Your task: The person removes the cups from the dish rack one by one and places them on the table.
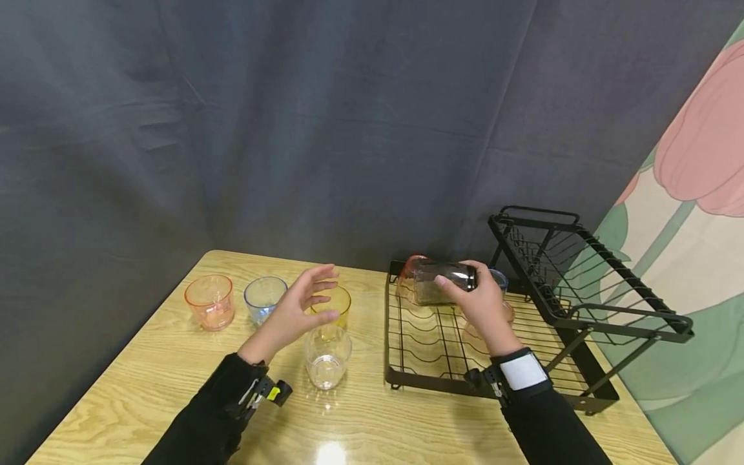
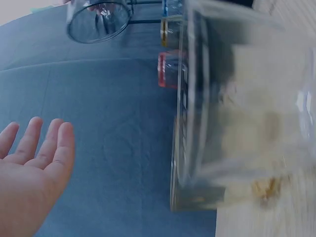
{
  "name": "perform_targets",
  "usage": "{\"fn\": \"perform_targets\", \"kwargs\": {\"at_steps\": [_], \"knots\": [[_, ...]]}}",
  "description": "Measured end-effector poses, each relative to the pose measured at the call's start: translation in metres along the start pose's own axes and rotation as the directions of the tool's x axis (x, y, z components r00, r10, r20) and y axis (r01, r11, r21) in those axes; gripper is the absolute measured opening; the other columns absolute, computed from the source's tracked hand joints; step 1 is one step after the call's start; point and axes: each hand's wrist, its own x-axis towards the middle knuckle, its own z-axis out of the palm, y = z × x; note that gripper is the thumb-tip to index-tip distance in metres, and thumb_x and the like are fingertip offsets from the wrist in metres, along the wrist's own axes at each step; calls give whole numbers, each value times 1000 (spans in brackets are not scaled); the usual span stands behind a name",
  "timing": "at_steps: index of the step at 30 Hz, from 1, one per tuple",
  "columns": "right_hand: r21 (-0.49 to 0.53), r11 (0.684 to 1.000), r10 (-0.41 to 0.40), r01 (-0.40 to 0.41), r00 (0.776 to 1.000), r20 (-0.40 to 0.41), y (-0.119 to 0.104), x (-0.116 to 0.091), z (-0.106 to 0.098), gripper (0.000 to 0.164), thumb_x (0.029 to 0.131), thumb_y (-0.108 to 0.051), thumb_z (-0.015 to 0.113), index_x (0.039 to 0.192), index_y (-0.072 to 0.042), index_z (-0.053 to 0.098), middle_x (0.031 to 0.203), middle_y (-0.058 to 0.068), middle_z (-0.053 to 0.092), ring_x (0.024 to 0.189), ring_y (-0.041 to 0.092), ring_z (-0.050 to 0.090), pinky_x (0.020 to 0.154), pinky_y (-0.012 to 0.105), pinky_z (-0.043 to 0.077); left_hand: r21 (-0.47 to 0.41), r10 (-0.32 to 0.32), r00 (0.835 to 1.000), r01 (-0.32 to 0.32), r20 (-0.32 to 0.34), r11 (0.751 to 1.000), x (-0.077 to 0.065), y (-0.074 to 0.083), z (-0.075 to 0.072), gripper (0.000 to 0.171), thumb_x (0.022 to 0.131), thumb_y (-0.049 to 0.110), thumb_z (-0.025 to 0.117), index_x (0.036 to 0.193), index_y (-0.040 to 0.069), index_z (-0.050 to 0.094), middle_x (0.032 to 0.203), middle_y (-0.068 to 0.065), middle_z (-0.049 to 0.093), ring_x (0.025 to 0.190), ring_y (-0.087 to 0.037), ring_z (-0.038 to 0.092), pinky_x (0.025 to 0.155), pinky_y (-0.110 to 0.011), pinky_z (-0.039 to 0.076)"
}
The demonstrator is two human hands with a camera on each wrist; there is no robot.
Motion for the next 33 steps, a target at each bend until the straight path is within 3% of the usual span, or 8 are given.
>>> {"fn": "perform_targets", "kwargs": {"at_steps": [3, 6, 10, 14, 18, 22, 27, 33], "knots": [[174, 985, 7, -9, 1000, 10, -8, -7, 1, 69, 80, -49, 64, 130, -9, 38, 121, 12, 46, 94, 19, 49, 71, 23, 47, -65, 44, 999, -45, -17, 997, 4, 3, 6, 70, 81, 16, 69, 139, 10, 31, 137, -11, 40, 126, -38, 37, 100, -51, 37], [360, 933, 5, -16, 999, 33, -19, -15, 3, 57, 85, -40, 62, 128, -10, 39, 119, 5, 46, 98, 13, 49, 77, 19, 45, -126, 70, 997, -73, -30, 989, 9, 6, 13, 70, 82, 19, 69, 139, 9, 30, 138, -13, 40, 126, -41, 35, 101, -52, 35], [625, 780, -44, -12, 996, 75, -32, -25, 9, 35, 92, -26, 55, 120, -10, 42, 112, 0, 47, 98, 10, 48, 83, 19, 44, -177, 82, 996, -85, -29, 981, 15, 9, 24, 73, 81, 26, 70, 140, 8, 29, 140, -12, 38, 128, -38, 34, 103, -49, 34], [795, 607, -105, -23, 988, 109, -41, -33, 17, 18, 95, -20, 48, 111, -12, 50, 102, -4, 51, 91, 8, 50, 80, 19, 45, -207, 109, 994, -111, -19, 972, 21, 10, 35, 80, 79, 36, 70, 140, 7, 27, 140, -12, 37, 128, -36, 35, 105, -42, 34], [879, 473, -177, -56, 972, 157, -49, -41, 25, 17, 97, -22, 43, 103, -17, 58, 97, -7, 57, 89, 6, 54, 80, 20, 46, -246, 134, 991, -130, -3, 960, 27, 13, 47, 86, 76, 43, 70, 141, 8, 27, 140, -14, 36, 128, -40, 32, 107, -44, 32], [924, 372, -272, -85, 942, 196, -56, -47, 34, 27, 99, -25, 38, 110, -18, 61, 105, -7, 62, 96, 7, 58, 86, 21, 47, -253, 109, 994, -102, 16, 962, 29, 15, 56, 97, 69, 50, 72, 142, 8, 24, 143, -13, 33, 131, -32, 31, 108, -48, 27], [952, 250, -354, -178, 898, 261, -61, -55, 42, 32, 98, -33, 35, 117, -20, 56, 109, -5, 61, 99, 9, 58, 86, 22, 48, -248, 88, 995, -72, 54, 966, 30, 19, 63, 106, 64, 51, 74, 144, 9, 19, 147, -9, 26, 134, -22, 27, 110, -44, 24], [949, 119, -449, -293, 836, 315, -63, -64, 53, 35, 98, -36, 34, 115, -16, 59, 109, -4, 63, 101, 9, 59, 89, 23, 47, -238, 179, 981, -157, 71, 958, 33, 21, 68, 106, 64, 54, 73, 145, 11, 19, 142, -10, 33, 130, -20, 33, 108, -37, 31]]}}
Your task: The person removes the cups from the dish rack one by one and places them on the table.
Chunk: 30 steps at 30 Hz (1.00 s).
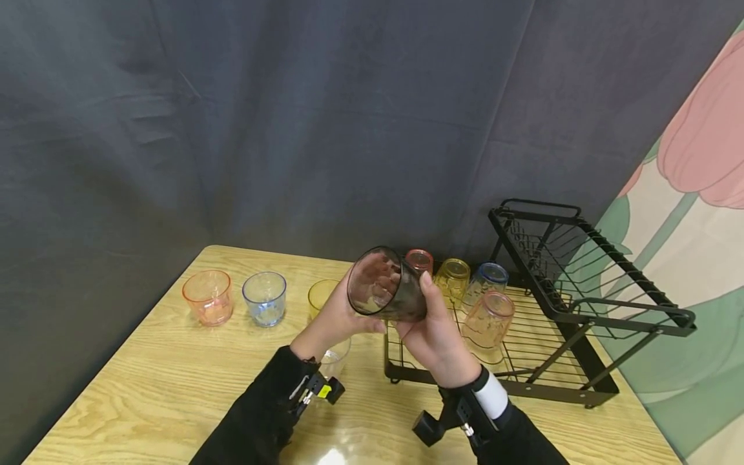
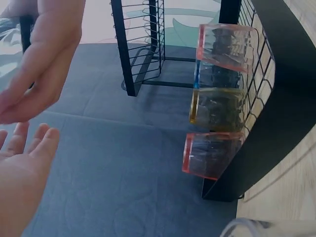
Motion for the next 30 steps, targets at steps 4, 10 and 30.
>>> {"fn": "perform_targets", "kwargs": {"at_steps": [4, 10, 30], "knots": [[74, 996, 40, -42, 999, 23, 6, -1, 2, 38, 98, -38, 36, 116, -14, 59, 111, -1, 65, 102, 12, 61, 86, 26, 50, -46, 84, 996, -82, 29, 996, 1, 1, 1, 104, 66, 49, 74, 144, 7, 19, 140, -11, 35, 129, -22, 34, 106, -31, 34], [199, 961, 188, -190, 982, 32, 10, -2, 3, 46, 95, -48, 35, 119, -14, 57, 117, 2, 62, 108, 14, 57, 85, 26, 49, -34, 182, 982, -180, 51, 983, 2, 5, 1, 107, 67, 46, 75, 141, -3, 17, 138, -4, 38, 129, -26, 34, 107, -40, 33], [112, 911, 375, -397, 910, 176, 18, -4, -12, 63, 89, -60, 29, 130, -15, 42, 123, 6, 53, 105, 15, 57, 98, 31, 43, -146, 205, 976, -193, 75, 970, -7, 18, 0, 95, 72, 34, 74, 138, -9, 21, 138, -11, 43, 127, -25, 41, 106, -45, 32]]}}
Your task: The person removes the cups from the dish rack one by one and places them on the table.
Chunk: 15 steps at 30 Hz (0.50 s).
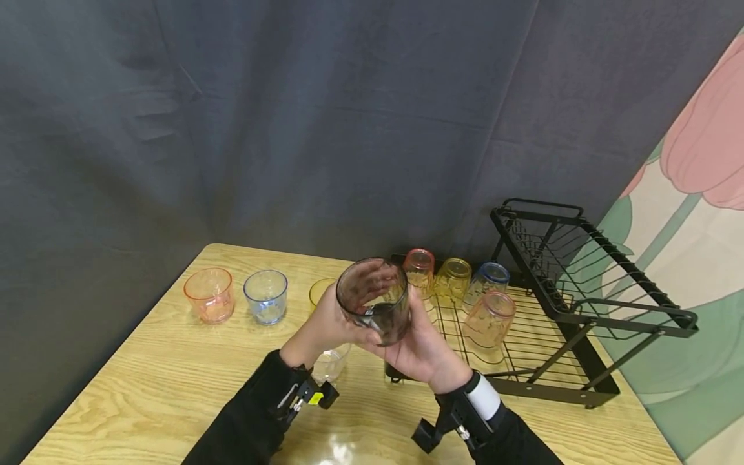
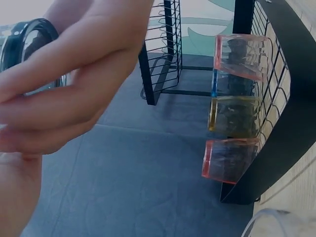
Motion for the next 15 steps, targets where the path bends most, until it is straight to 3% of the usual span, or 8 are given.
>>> {"fn": "perform_targets", "kwargs": {"at_steps": [5, 8, 12, 15], "knots": [[-165, 985, 37, -48, 997, -65, -3, -3, -2, 61, 92, -57, 19, 134, -14, 31, 126, 4, 48, 104, 13, 56, 98, 31, 44, 72, -64, 998, 66, -30, 995, -4, 4, -2, 95, 68, 40, 76, 134, -8, 28, 129, -30, 43, 121, -25, 47, 104, -40, 36], [-258, 963, 48, -72, 994, -99, -6, -6, -2, 59, 95, -53, 15, 135, -13, 30, 125, 3, 50, 106, 12, 57, 96, 29, 44, 85, -95, 995, 98, -35, 992, -5, 7, -2, 95, 66, 42, 77, 133, -8, 30, 125, -35, 42, 119, -24, 49, 103, -39, 38], [-388, 921, -6, -45, 992, -130, -10, -9, -1, 48, 99, -44, 20, 127, -13, 45, 115, 0, 59, 101, 10, 59, 90, 27, 49, 101, -125, 991, 128, -39, 987, -8, 9, -5, 94, 66, 43, 77, 132, -7, 32, 126, -34, 43, 119, -25, 49, 102, -39, 39], [-479, 877, -62, -25, 984, -166, -15, -10, 1, 48, 100, -37, 29, 126, -1, 47, 107, 1, 63, 98, 11, 60, 87, 27, 50, 117, -131, 990, 135, -46, 984, -11, 10, -8, 92, 66, 41, 78, 133, -6, 33, 126, -32, 44, 119, -24, 49, 102, -38, 39]]}}
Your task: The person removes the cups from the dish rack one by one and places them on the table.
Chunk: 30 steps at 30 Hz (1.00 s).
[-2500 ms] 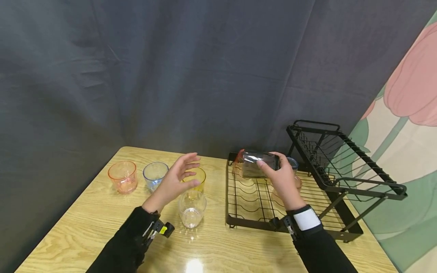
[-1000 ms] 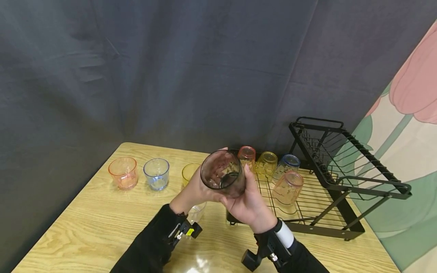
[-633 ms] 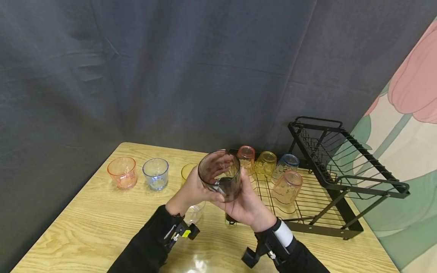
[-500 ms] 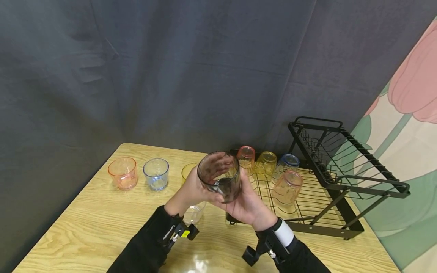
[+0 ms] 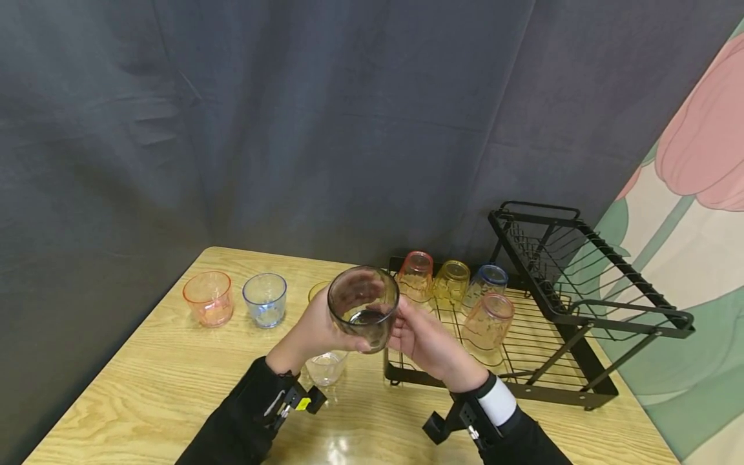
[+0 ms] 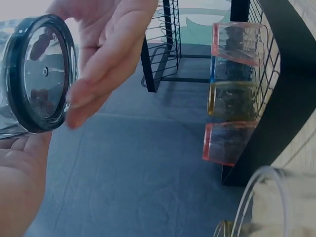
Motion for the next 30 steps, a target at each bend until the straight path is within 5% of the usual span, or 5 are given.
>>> {"fn": "perform_targets", "kwargs": {"at_steps": [4, 9, 18, 26, 30], "knots": [[-123, 992, 21, -35, 993, -115, -7, -1, -2, 63, 98, -35, 40, 132, 17, 29, 116, 10, 56, 100, 13, 59, 90, 27, 49, 20, 16, 1000, -16, -10, 1000, -5, 1, -7, 91, 68, 39, 77, 133, -7, 32, 125, -33, 43, 119, -23, 49, 101, -39, 40], [-257, 964, 20, -69, 982, -190, -12, -1, -11, 64, 96, -37, 44, 135, 10, 30, 135, 28, 39, 117, 28, 50, 98, 32, 43, 49, 20, 1000, -19, -21, 999, -15, 0, -20, 90, 70, 36, 75, 134, -8, 30, 127, -31, 42, 120, -24, 47, 101, -42, 38], [-393, 918, -69, -58, 951, -301, -18, -3, -41, 61, 95, -35, 47, 136, 7, 31, 139, 24, 37, 129, 33, 37, 106, 37, 33, 61, -5, 995, 11, -102, 998, -40, -9, -49, 84, 76, 34, 70, 136, -4, 27, 133, -5, 45, 123, -19, 45, 106, -30, 34], [-483, 864, -101, -143, 890, -444, -25, -9, -69, 68, 92, -42, 49, 138, 5, 29, 141, 21, 35, 131, 31, 34, 108, 40, 30, 52, -113, 973, 126, -201, 991, -71, -11, -72, 75, 82, 24, 66, 140, 7, 23, 135, 0, 42, 125, -14, 42, 103, -19, 36], [-509, 839, -105, -191, 862, -497, -26, -14, -84, 70, 92, -43, 48, 139, 5, 27, 142, 23, 32, 131, 32, 33, 109, 41, 29, 130, -200, 948, 237, -246, 963, -83, -11, -81, 71, 85, 11, 64, 141, 6, 21, 135, -1, 40, 123, -10, 42, 98, -17, 39]]}}
